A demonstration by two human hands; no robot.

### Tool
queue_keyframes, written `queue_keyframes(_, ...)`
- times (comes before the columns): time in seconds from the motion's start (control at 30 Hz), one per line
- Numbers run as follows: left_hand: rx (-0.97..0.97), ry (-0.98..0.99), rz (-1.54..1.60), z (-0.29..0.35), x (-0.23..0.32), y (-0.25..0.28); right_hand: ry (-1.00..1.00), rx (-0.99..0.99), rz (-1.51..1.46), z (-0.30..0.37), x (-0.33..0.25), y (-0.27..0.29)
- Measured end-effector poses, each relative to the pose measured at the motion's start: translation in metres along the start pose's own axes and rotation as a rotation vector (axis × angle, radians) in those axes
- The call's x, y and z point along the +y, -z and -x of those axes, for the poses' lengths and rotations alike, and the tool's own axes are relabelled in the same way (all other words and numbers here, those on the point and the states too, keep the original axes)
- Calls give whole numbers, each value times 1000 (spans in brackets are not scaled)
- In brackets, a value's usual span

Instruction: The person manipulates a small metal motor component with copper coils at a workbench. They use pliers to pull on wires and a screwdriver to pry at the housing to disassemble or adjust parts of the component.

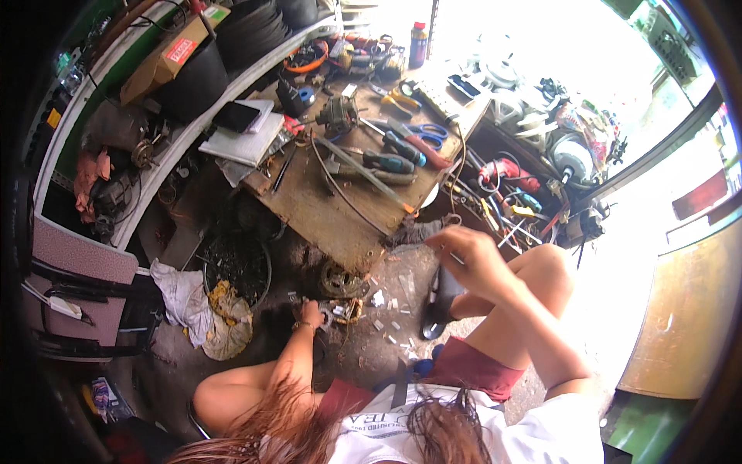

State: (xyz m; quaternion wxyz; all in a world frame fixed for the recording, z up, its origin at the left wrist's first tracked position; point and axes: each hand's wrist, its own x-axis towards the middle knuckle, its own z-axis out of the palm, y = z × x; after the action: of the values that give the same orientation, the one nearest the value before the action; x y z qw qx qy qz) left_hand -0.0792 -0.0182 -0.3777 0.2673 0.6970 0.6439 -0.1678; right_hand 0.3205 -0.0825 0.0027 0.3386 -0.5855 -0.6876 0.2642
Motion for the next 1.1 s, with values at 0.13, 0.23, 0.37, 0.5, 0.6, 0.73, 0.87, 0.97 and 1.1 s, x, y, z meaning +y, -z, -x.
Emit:
queue_keyframes(0.13, 66, -117, 75, 29, 37, 22, -23, 20, 10, 18, 23, -16)
queue_keyframes(0.23, -26, -81, 193, 33, 16, 35, 70, -18, -7, -4, 18, -21)
queue_keyframes(0.37, -111, -240, 383, 27, 7, 107, 39, 31, 62, -32, 18, -5)
queue_keyframes(0.5, -23, -396, 352, 83, 63, 247, -30, 201, 267, -76, 57, 7)
queue_keyframes(0.6, 93, -564, 591, 104, 76, 288, 57, 325, 422, -116, 88, -10)
queue_keyframes(0.73, 269, -705, 855, 114, 114, 294, 37, 260, 674, -165, 132, -46)
queue_keyframes(0.87, 153, -734, 1057, 107, 147, 278, -84, 221, 788, -176, 119, -64)
queue_keyframes(0.97, 118, -729, 1008, 99, 163, 270, -63, 220, 879, -180, 119, -59)
queue_keyframes(1.1, 267, -679, 730, 102, 177, 268, -138, 182, 834, -176, 110, -41)
